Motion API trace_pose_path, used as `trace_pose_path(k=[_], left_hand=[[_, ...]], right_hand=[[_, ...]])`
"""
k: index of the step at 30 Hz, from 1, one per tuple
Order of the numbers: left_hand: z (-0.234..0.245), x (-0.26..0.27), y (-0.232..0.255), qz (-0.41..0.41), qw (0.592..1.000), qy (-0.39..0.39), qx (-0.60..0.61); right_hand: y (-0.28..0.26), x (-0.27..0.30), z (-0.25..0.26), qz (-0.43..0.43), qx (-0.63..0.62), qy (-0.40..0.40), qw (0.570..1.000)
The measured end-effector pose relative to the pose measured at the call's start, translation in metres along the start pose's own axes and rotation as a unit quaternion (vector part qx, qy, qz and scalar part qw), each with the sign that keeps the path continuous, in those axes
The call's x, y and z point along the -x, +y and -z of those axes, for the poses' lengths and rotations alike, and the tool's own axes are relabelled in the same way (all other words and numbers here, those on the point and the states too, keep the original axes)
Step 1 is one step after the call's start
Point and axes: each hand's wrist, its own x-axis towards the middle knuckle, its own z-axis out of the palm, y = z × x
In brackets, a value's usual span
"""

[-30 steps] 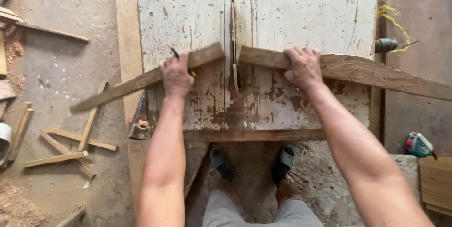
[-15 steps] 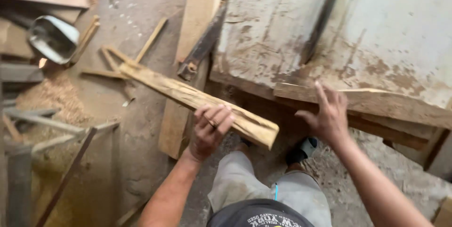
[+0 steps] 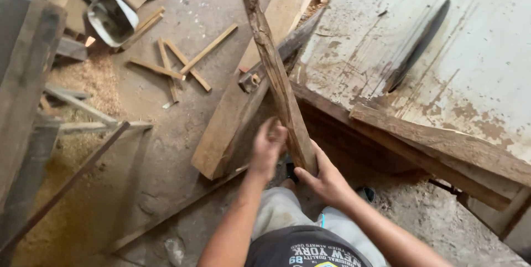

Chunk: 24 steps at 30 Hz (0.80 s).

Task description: Measuring, marking, and cutting a piece of wood using a table saw.

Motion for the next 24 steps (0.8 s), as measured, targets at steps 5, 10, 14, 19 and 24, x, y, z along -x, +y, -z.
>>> trace_pose_path(k=[5,10,14,19,24], left_hand=[[-0.030,0.010,-0.010,-0.106,0.994,0.017,0.009],[-0.003,0.015,-0.016,-0.036,0.984,-0.097,0.142],[-0.004,0.030,-0.014,0.068,0.942,-0.204,0.257],[-0.012,0.030,-0.020,0.082,0.927,-0.219,0.293],[-0.015,0.025,-0.020,0.092,0.928,-0.225,0.281]], right_hand=[[-0.016,0.011,-0.023,-0.038,0.169,0.054,0.983],[-0.020,0.039,0.000,0.028,0.116,-0.009,0.993],[0.004,0.060,0.030,0.010,0.051,-0.018,0.999],[0.068,0.092,0.065,-0.108,0.094,0.041,0.989],[0.125,0.121,0.086,-0.171,0.112,0.131,0.970]])
